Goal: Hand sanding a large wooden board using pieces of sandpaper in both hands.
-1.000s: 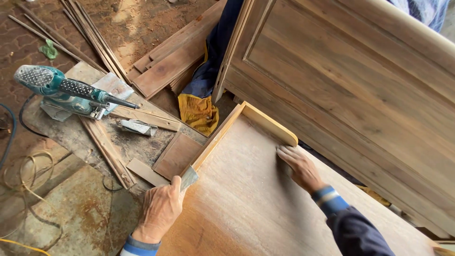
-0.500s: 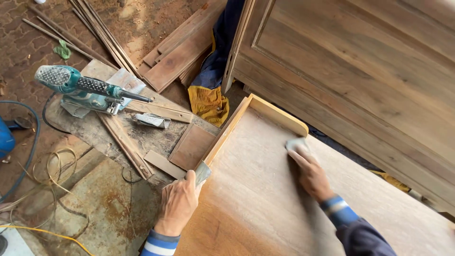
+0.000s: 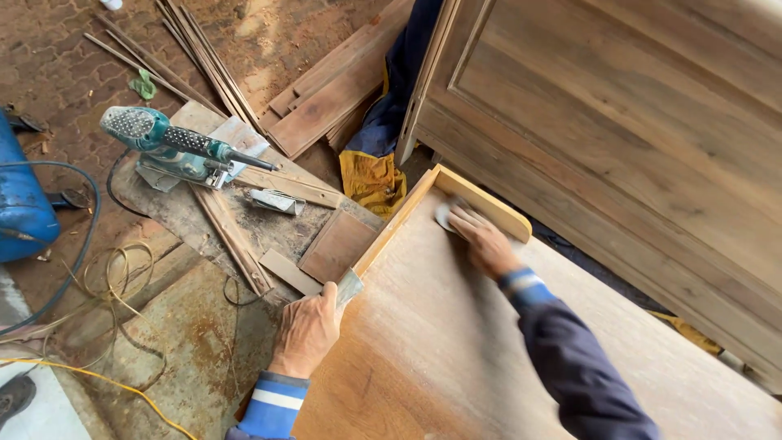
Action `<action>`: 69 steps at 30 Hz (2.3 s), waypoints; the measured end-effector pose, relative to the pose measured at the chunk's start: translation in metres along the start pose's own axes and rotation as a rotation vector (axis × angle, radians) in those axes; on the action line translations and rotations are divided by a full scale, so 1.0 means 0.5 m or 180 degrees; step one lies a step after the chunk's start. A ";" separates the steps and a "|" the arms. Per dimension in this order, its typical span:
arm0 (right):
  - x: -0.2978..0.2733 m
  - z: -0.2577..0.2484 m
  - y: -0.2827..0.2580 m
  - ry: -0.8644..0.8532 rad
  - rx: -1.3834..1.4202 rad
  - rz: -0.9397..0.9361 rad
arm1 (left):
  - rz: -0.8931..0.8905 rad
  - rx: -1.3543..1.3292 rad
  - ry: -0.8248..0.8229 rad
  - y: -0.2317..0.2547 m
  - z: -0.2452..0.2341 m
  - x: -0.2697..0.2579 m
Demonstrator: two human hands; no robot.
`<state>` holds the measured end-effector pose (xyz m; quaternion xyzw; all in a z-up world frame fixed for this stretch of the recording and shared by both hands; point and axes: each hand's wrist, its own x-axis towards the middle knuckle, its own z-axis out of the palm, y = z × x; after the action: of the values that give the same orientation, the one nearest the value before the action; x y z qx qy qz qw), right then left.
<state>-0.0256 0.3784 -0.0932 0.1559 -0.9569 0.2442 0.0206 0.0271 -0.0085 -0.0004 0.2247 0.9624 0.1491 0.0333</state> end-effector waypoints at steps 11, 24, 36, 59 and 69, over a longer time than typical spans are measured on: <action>-0.168 -0.072 0.042 0.0107 -0.0625 0.0479 | -0.0182 -0.0096 -0.0634 -0.020 0.037 0.008; 0.105 0.025 -0.063 0.0363 -0.0359 -0.0558 | -0.0242 -0.0038 -0.0466 0.001 -0.001 -0.002; -0.251 -0.055 0.024 -0.0270 -0.0120 0.0730 | -0.0137 -0.0081 -0.0420 -0.008 0.016 0.005; -0.047 0.026 -0.045 -0.0037 0.0193 -0.0423 | -0.0166 -0.0074 -0.0337 0.014 -0.015 0.011; -0.294 -0.090 -0.047 -0.0558 0.0073 0.0298 | -0.0214 -0.0109 -0.0453 0.006 0.003 0.010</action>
<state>0.1199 0.4227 -0.0599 0.1321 -0.9584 0.2414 -0.0764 0.0239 -0.0033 -0.0010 0.2016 0.9619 0.1480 0.1105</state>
